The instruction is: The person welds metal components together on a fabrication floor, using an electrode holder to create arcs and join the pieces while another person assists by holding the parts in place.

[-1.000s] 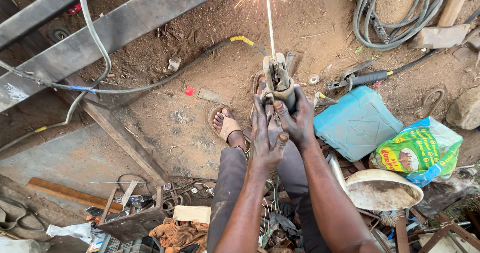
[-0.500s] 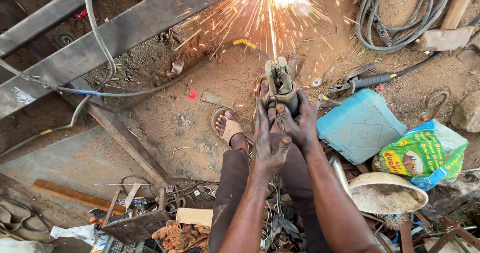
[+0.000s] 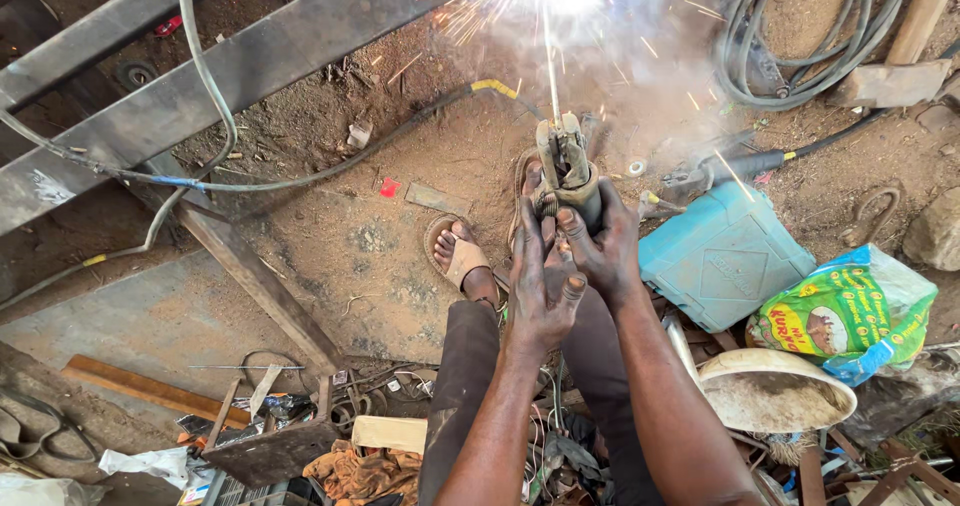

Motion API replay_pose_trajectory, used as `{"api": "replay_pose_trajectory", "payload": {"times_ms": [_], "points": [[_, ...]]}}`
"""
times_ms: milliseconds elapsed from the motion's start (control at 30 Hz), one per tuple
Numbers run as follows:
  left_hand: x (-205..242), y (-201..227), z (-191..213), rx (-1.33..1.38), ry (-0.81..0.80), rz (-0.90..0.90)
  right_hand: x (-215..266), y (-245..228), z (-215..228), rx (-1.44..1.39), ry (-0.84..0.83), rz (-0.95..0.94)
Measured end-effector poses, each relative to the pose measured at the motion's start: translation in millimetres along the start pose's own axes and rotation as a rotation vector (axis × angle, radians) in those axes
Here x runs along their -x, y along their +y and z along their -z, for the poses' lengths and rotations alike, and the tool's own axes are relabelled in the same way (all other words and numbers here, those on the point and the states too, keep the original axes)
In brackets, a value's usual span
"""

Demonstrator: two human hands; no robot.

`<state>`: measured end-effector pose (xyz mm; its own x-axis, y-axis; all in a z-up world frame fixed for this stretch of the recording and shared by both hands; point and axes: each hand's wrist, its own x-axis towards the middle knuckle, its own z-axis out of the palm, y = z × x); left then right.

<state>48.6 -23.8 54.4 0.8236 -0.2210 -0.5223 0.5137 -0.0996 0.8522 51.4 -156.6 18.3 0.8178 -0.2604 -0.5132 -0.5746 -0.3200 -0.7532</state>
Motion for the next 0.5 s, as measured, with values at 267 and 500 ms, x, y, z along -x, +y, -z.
{"api": "replay_pose_trajectory", "payload": {"times_ms": [267,500], "points": [[5.0,-12.7,-0.9,-0.080,0.020,-0.027,1.4,5.7,0.2,0.037,0.013,0.173],[15.8,-51.7,-14.9,-0.141,0.014,0.147,0.1,0.2,-0.9,0.278,-0.070,0.030]]}}
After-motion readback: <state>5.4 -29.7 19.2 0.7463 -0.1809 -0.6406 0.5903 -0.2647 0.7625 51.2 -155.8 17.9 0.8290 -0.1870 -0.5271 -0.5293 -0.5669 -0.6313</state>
